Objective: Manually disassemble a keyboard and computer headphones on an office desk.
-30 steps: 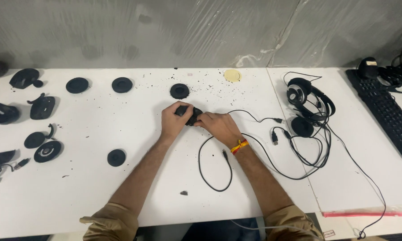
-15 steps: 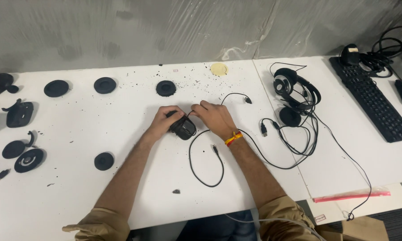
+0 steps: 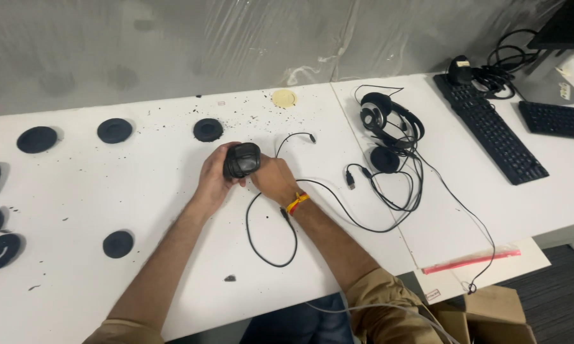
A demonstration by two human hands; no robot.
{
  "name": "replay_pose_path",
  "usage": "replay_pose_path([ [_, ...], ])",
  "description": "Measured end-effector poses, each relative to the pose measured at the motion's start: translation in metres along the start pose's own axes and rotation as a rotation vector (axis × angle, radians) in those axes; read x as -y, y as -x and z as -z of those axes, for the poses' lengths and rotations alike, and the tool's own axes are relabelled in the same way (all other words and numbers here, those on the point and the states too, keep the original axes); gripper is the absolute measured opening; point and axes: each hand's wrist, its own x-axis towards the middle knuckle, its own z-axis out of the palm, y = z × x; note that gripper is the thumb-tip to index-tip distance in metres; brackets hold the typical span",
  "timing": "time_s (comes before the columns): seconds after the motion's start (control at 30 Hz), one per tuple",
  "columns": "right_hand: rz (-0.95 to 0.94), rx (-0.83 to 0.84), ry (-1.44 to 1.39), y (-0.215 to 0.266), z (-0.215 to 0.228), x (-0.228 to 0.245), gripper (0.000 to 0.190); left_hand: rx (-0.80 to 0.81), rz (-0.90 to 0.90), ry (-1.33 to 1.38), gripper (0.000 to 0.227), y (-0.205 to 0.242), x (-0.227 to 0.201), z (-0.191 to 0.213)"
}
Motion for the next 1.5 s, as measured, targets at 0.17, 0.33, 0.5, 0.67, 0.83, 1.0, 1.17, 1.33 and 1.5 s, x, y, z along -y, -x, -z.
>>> replay_pose_path([
  [0.17, 0.015, 0.013, 0.01, -0.004, 0.009, 0.012, 0.012, -0.136, -0.004, -0.005, 0.05, -0.008, 0.008, 0.016],
  [0.33, 0.067, 0.012, -0.028, -0.001, 0.018, 0.033, 0.023, -0.3, -0.089, 0.034, 0.053, -0.016, 0.009, 0.039],
  [0.5, 0.192, -0.051, -0.001, 0.0, 0.019, 0.043, 0.023, -0.517, -0.306, -0.25, 0.043, -0.017, 0.001, 0.044],
  [0.67, 0.244, -0.013, 0.063, 0.001, 0.019, 0.042, 0.024, -0.495, -0.517, -0.752, 0.03, -0.005, -0.011, 0.045],
  [0.83, 0.29, -0.135, 0.089, 0.001, 0.024, 0.041, 0.022, -0.485, -0.481, -1.078, 0.033, 0.006, -0.025, 0.022],
  [1.0, 0.184, -0.236, -0.005, -0.001, 0.026, 0.031, 0.022, -0.269, -0.449, -1.219, 0.036, 0.01, -0.03, 0.006],
  [1.17, 0.161, -0.324, -0.034, -0.001, 0.039, 0.028, 0.02, -0.108, -0.417, -1.101, 0.03, 0.008, -0.024, 0.01],
  [1.33, 0.122, -0.382, -0.084, -0.002, 0.04, 0.024, 0.02, 0.054, -0.391, -0.962, 0.021, -0.008, -0.001, 0.033],
  [1.5, 0.02, -0.329, -0.164, -0.004, 0.044, 0.027, 0.018, 0.028, 0.007, -0.501, 0.033, -0.016, 0.026, 0.056],
])
